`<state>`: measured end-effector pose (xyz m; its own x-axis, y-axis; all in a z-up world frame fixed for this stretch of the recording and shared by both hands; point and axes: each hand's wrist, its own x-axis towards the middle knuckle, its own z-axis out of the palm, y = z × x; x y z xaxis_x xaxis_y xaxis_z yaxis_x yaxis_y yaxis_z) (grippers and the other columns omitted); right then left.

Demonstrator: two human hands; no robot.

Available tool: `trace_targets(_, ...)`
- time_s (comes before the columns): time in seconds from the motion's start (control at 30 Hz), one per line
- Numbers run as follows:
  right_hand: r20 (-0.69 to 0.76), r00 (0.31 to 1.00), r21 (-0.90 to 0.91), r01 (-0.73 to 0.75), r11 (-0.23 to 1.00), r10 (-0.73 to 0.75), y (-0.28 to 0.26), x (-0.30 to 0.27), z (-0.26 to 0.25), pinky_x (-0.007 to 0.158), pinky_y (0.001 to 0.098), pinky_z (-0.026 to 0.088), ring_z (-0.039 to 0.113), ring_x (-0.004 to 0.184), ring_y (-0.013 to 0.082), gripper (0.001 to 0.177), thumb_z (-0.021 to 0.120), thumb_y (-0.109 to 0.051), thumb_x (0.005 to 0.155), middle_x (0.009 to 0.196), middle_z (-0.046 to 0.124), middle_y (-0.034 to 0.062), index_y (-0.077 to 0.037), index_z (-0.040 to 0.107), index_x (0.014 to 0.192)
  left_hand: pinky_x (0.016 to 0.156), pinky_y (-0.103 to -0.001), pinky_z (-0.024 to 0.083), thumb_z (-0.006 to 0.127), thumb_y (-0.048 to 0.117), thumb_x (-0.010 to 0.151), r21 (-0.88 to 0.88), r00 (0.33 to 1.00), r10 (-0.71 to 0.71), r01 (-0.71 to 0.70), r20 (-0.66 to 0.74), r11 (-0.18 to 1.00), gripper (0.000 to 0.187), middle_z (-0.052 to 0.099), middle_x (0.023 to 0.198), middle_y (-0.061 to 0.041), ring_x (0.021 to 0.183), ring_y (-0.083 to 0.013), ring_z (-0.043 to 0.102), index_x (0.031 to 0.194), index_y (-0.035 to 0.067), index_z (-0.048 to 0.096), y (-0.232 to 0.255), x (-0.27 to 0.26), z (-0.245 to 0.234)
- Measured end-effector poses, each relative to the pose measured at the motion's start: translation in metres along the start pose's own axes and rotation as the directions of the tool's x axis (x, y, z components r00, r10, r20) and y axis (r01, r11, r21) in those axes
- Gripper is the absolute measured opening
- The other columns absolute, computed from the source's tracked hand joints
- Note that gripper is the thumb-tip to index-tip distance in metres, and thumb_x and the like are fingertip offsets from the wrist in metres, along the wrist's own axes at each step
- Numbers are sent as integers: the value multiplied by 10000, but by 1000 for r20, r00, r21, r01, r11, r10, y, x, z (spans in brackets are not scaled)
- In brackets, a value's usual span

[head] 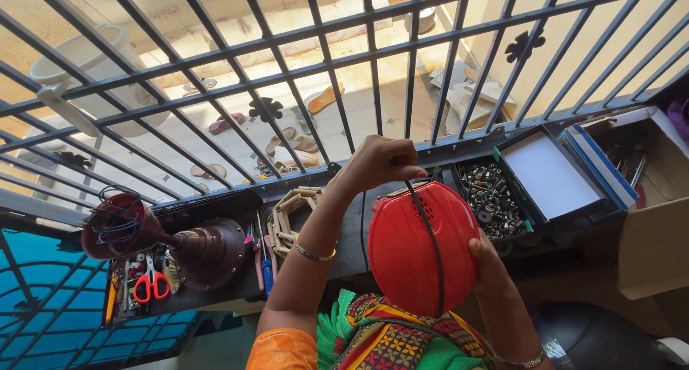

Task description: The person repairs a ceiling fan motor by using pliers to manipulate wires and then uses a screwdriver to secure a red plastic cover onto the motor assembly.

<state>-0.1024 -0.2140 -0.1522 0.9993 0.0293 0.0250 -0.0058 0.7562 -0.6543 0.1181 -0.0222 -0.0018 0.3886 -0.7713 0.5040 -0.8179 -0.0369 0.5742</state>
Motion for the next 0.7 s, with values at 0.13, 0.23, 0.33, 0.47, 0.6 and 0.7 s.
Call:
trace_targets(0.13, 61, 998, 294, 5, 956, -24, 17, 2, -24, 993, 535, 524, 639, 1211, 365, 714, 675, -435, 995, 1358, 620, 258, 74, 465, 1449, 545, -207, 402, 629, 461, 1051, -448, 963, -253, 185, -96, 875, 419, 564, 620, 36, 598, -30, 529, 833, 105, 658, -66, -13, 55)
trace_targets(0.23, 65, 991, 328, 90, 940, -118, 2, 8, -26, 1007, 537, 527, 648, 1225, 359, 686, 633, -445, 1014, 1365, 640, 251, 67, 503, 1450, 634, -207, 470, 614, 404, 1064, -813, 875, -481, 239, -58, 532, 374, 630, 777, 31, 728, -26, 571, 917, 64, 666, -89, -32, 105)
trace_targets(0.33, -140, 945, 116, 311, 943, -295, -35, 14, -10, 1062, 496, 512, 633, 1264, 323, 722, 632, -447, 1025, 1408, 620, 224, 59, 471, 1515, 813, -256, 516, 680, 374, 1026, -510, 938, -196, 25, -285, 860, 436, 668, 1043, -52, 980, -54, 587, 1130, -46, 621, -66, -71, 142)
trace_targets(0.47, -245, 830, -23, 512, 859, -501, -71, 25, 28, 1075, 464, 518, 590, 1322, 310, 861, 681, -510, 975, 1488, 548, 200, 21, 364, 1574, 661, -230, 429, 557, 367, 1091, -675, 855, -508, 317, -99, 666, 386, 623, 828, 46, 763, -30, 501, 1104, 0, 675, -18, -84, 181)
trace_targets(0.6, -280, 694, -224, 624, 749, -663, -99, 35, 47, 1131, 463, 534, 552, 1388, 315, 1004, 776, -529, 904, 1537, 479, 186, 23, 290, 1588, 578, -240, 362, 498, 384, 1130, -699, 839, -525, 463, 146, 545, 442, 468, 667, 41, 614, -45, 413, 1009, 9, 698, 28, -85, 168)
trace_targets(0.7, -311, 600, -299, 674, 675, -737, -102, 42, 50, 1129, 464, 518, 557, 1397, 317, 1046, 816, -540, 875, 1525, 487, 184, 20, 284, 1581, 567, -257, 399, 529, 389, 1084, -553, 812, -579, 518, 77, 653, 422, 487, 644, 16, 606, -50, 431, 995, 23, 718, 52, -68, 154)
